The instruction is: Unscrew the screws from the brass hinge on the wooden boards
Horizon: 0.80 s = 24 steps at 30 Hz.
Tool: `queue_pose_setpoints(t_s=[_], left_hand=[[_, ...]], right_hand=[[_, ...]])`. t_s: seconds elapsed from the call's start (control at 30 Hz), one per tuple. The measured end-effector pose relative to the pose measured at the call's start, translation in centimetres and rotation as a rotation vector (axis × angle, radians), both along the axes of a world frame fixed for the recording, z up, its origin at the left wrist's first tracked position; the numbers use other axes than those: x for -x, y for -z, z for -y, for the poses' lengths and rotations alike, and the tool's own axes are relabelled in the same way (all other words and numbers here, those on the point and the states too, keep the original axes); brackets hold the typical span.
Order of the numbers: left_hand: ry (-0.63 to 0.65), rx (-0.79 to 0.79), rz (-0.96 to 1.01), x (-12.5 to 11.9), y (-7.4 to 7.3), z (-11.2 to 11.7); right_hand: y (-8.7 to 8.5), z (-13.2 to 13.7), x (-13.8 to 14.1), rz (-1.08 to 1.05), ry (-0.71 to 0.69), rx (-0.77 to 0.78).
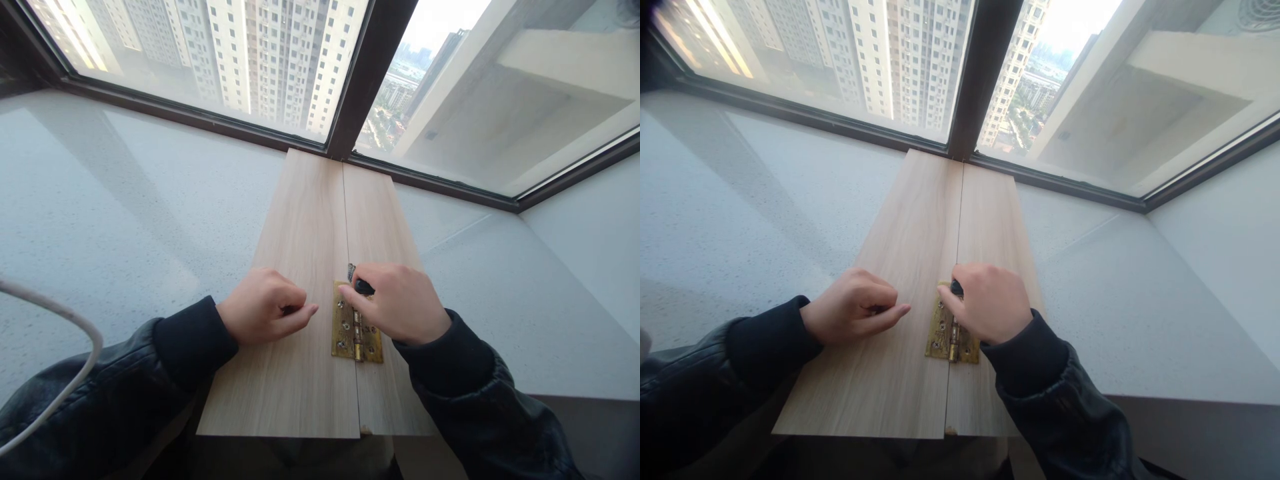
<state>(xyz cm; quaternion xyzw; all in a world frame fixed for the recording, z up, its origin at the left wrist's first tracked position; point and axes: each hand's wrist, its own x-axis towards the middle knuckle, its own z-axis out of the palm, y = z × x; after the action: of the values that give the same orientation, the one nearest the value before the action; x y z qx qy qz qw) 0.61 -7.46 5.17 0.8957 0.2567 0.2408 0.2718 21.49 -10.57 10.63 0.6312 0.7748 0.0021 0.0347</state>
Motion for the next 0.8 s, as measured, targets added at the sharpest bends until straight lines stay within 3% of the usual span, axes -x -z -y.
queue_pose_setpoints(t_s=[0.5,0.7,0.8], left_hand=[[0.010,0.007,-0.002,0.08,-0.01,-0.01],[0.008,0.006,-0.012,0.16,-0.09,0.06],[0.005,0.000,-0.016,0.19,-0.05,0.11]], right_hand=[[-0.26,0.05,-0.01,-0.064,-0.102,0.013],[-0.13,-0.05,-0.32,-0.068,0.018,-0.006],[0.02,-0.07,0.02,-0.023,-0.005,-0.004]])
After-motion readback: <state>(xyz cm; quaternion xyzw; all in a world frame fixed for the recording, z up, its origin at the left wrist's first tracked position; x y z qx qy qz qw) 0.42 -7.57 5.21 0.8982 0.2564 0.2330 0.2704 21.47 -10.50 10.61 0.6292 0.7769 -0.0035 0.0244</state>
